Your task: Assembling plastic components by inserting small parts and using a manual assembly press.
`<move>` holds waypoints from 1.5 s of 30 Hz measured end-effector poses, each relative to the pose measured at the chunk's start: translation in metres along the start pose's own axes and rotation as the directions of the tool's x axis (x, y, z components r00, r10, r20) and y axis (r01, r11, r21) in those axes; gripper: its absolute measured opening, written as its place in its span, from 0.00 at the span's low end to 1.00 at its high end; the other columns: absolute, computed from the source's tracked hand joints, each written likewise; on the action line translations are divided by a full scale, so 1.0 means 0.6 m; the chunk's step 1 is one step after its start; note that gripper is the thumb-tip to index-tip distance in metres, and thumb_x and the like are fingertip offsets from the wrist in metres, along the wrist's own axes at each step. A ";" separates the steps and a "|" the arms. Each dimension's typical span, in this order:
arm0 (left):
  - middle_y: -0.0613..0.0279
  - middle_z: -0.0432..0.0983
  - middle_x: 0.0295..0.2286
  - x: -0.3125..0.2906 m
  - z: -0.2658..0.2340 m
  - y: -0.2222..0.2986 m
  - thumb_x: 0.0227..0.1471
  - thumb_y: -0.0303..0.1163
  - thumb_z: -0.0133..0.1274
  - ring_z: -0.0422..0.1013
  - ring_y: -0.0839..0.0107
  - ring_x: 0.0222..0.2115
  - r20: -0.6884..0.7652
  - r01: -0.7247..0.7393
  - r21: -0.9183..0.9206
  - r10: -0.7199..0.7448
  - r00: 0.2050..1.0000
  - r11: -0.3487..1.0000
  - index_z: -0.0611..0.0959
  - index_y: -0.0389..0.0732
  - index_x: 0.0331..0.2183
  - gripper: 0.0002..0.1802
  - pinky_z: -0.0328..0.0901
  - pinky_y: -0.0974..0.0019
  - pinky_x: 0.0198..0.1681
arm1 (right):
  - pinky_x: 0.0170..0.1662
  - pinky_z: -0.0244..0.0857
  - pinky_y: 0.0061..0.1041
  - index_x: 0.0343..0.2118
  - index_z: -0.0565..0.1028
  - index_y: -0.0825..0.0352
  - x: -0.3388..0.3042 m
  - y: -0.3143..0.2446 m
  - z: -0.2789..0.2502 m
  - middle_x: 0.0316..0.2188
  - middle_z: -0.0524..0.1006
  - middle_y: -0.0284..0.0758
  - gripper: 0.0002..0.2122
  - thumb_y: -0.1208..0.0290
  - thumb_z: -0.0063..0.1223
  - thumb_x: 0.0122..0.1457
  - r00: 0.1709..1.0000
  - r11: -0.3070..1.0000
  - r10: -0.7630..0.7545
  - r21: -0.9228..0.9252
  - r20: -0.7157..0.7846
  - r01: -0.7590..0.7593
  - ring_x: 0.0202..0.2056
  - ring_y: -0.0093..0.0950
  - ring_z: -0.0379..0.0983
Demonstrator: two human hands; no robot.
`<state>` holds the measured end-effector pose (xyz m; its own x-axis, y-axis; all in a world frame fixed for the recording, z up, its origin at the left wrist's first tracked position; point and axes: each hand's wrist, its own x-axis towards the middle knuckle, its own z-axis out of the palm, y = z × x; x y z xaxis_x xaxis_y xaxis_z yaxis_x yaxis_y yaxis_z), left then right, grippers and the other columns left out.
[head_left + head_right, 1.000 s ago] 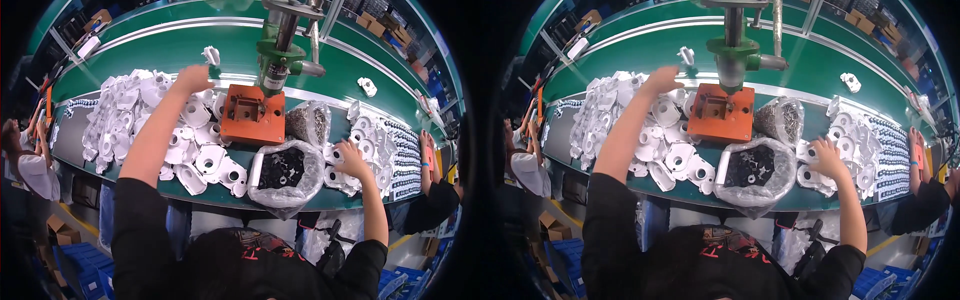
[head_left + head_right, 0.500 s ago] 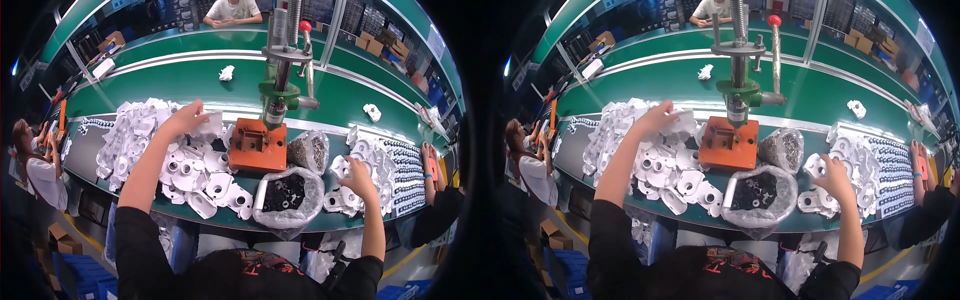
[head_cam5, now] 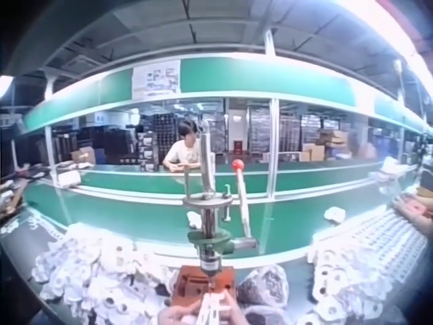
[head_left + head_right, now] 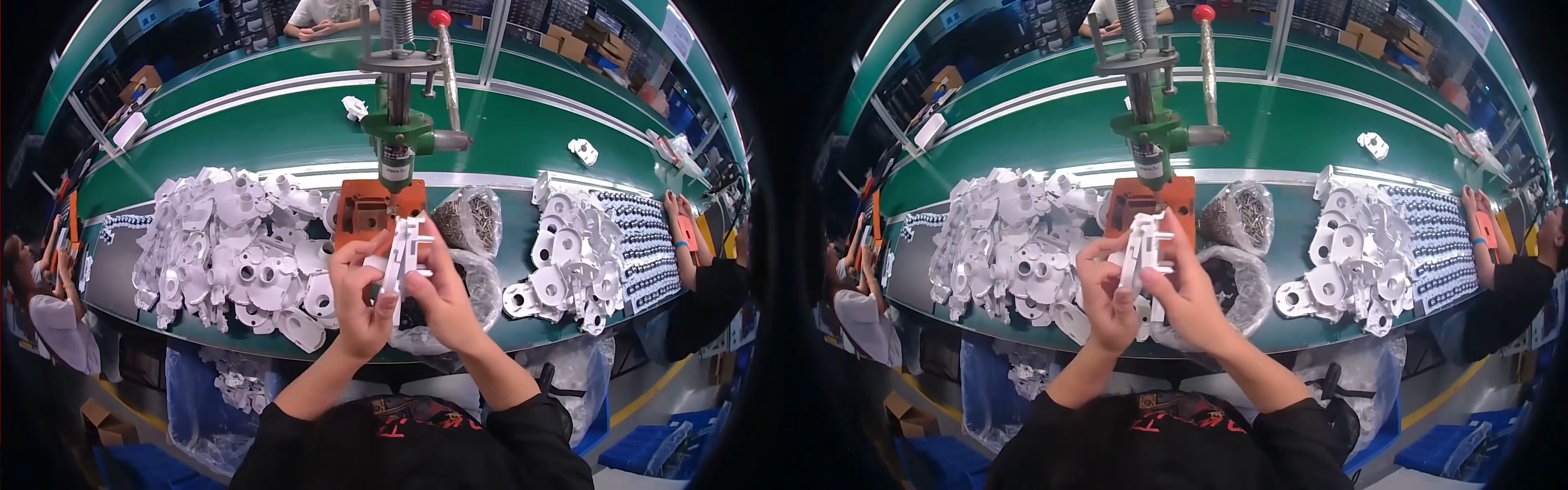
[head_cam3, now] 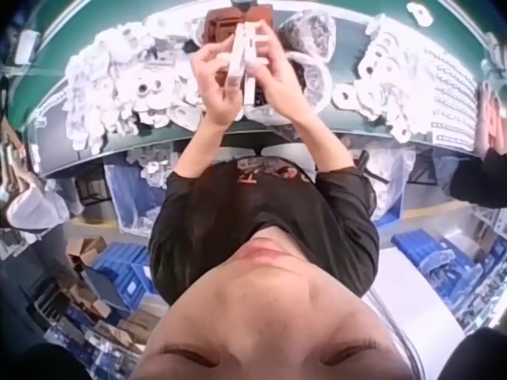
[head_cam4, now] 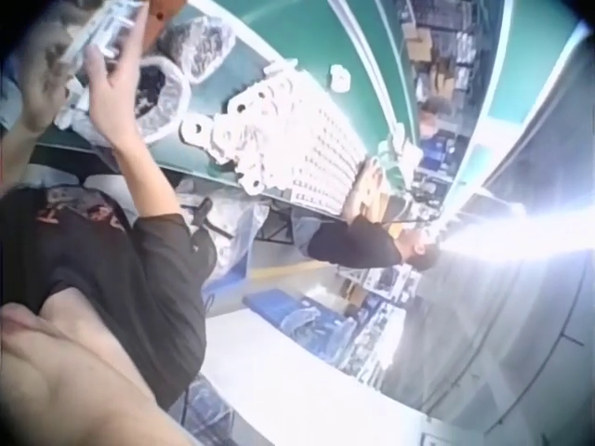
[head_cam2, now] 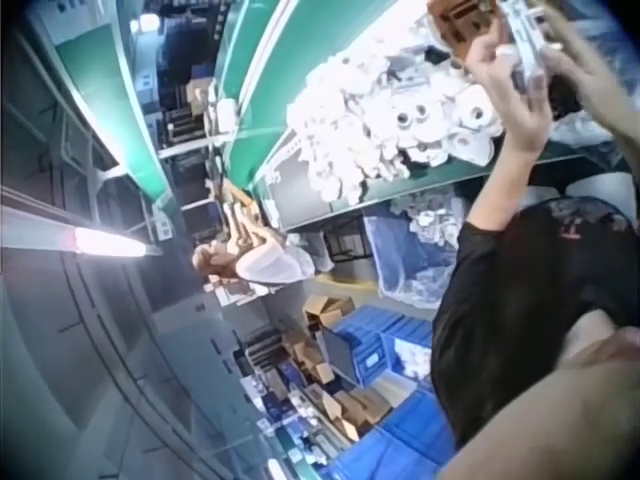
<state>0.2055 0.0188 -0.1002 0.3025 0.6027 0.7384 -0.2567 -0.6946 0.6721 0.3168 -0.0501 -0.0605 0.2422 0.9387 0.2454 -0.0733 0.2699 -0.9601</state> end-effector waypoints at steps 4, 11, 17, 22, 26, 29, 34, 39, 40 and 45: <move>0.42 0.60 0.45 -0.010 0.006 -0.007 0.58 0.40 0.42 0.62 0.57 0.43 -0.014 -0.020 0.010 0.020 1.000 1.000 0.64 0.36 0.39 0.16 0.60 0.60 0.44 | 0.51 0.57 0.23 0.64 0.43 0.66 -0.010 0.018 0.011 0.44 0.67 0.32 0.31 0.68 0.42 0.61 1.000 0.998 0.010 -0.055 -0.002 -0.010 0.46 0.21 0.62; 0.45 0.62 0.43 -0.017 0.008 -0.002 0.53 0.30 0.48 0.62 0.55 0.42 0.094 -0.009 0.064 0.003 0.996 0.998 0.66 0.35 0.42 0.15 0.59 0.57 0.46 | 0.54 0.54 0.23 0.63 0.48 0.66 -0.019 0.039 -0.004 0.48 0.66 0.33 0.28 0.64 0.41 0.63 0.964 0.941 0.265 0.218 0.004 -0.259 0.49 0.21 0.62; 0.42 0.61 0.46 -0.010 -0.013 -0.014 0.49 0.24 0.49 0.62 0.52 0.47 0.206 0.094 0.018 -0.095 0.974 0.995 0.68 0.35 0.41 0.15 0.58 0.60 0.50 | 0.56 0.54 0.28 0.58 0.57 0.67 -0.023 0.052 -0.011 0.52 0.65 0.34 0.23 0.59 0.34 0.65 0.935 0.839 0.346 0.418 0.081 -0.347 0.52 0.26 0.62; 0.39 0.57 0.54 -0.011 -0.055 -0.004 0.41 0.28 0.57 0.58 0.47 0.56 0.451 0.420 -0.423 -0.216 0.866 0.803 0.70 0.36 0.45 0.26 0.49 0.51 0.59 | 0.54 0.59 0.41 0.56 0.61 0.64 -0.033 0.058 -0.043 0.49 0.69 0.39 0.26 0.49 0.27 0.64 0.853 0.526 0.444 0.690 0.275 -0.497 0.50 0.37 0.67; 0.41 0.62 0.52 0.036 -0.051 0.028 0.36 0.31 0.63 0.59 0.46 0.54 0.667 -0.217 0.195 0.033 0.744 0.956 0.75 0.42 0.43 0.28 0.50 0.47 0.58 | 0.51 0.61 0.45 0.58 0.60 0.60 -0.047 0.079 -0.055 0.52 0.68 0.39 0.28 0.45 0.25 0.63 0.853 0.427 0.402 0.756 0.334 -0.497 0.49 0.38 0.68; 0.41 0.65 0.49 0.013 -0.033 0.009 0.33 0.29 0.62 0.61 0.46 0.52 0.592 -0.323 0.306 0.087 0.801 0.896 0.74 0.42 0.43 0.29 0.53 0.47 0.55 | 0.51 0.62 0.43 0.59 0.58 0.58 -0.047 0.075 -0.043 0.54 0.66 0.38 0.30 0.42 0.25 0.62 0.810 0.430 0.525 0.740 0.262 -0.517 0.50 0.37 0.67; 0.41 0.69 0.45 0.019 -0.029 -0.009 0.31 0.26 0.61 0.66 0.46 0.47 0.503 -0.196 0.171 0.085 0.860 0.966 0.72 0.41 0.40 0.28 0.59 0.49 0.51 | 0.45 0.66 0.33 0.58 0.59 0.61 -0.050 0.086 -0.059 0.48 0.71 0.41 0.32 0.39 0.22 0.61 0.826 0.492 0.474 0.686 0.306 -0.537 0.45 0.35 0.71; 0.47 0.72 0.37 0.062 -0.042 -0.060 0.32 0.27 0.60 0.70 0.50 0.40 0.539 -0.357 0.313 0.144 0.830 0.880 0.74 0.37 0.32 0.19 0.63 0.52 0.46 | 0.35 0.65 0.25 0.49 0.64 0.71 -0.056 0.077 -0.097 0.33 0.76 0.41 0.20 0.58 0.40 0.63 0.922 0.935 0.355 0.035 -0.156 -0.354 0.31 0.32 0.73; 0.47 0.72 0.37 0.070 -0.047 -0.076 0.32 0.26 0.60 0.70 0.50 0.40 0.582 -0.380 0.391 0.095 0.807 0.838 0.73 0.37 0.31 0.18 0.63 0.53 0.46 | 0.35 0.65 0.26 0.48 0.66 0.70 -0.061 0.075 -0.103 0.32 0.75 0.40 0.19 0.62 0.46 0.60 0.959 0.880 0.221 -0.386 -0.180 -0.275 0.32 0.32 0.72; 0.47 0.72 0.37 0.081 -0.052 -0.152 0.32 0.28 0.60 0.70 0.50 0.41 0.554 -0.405 0.615 -0.005 0.832 0.677 0.71 0.38 0.29 0.18 0.65 0.54 0.46 | 0.38 0.64 0.33 0.37 0.73 0.63 -0.087 0.125 -0.122 0.30 0.71 0.36 0.13 0.71 0.58 0.46 0.999 0.180 0.022 -0.983 0.028 0.023 0.35 0.37 0.67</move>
<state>0.2148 0.1237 -0.1241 0.7621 0.2875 0.5802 0.2678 -0.9557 0.1218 0.3693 -0.0946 -0.1552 0.2134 0.9501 0.2278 0.9438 -0.1402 -0.2994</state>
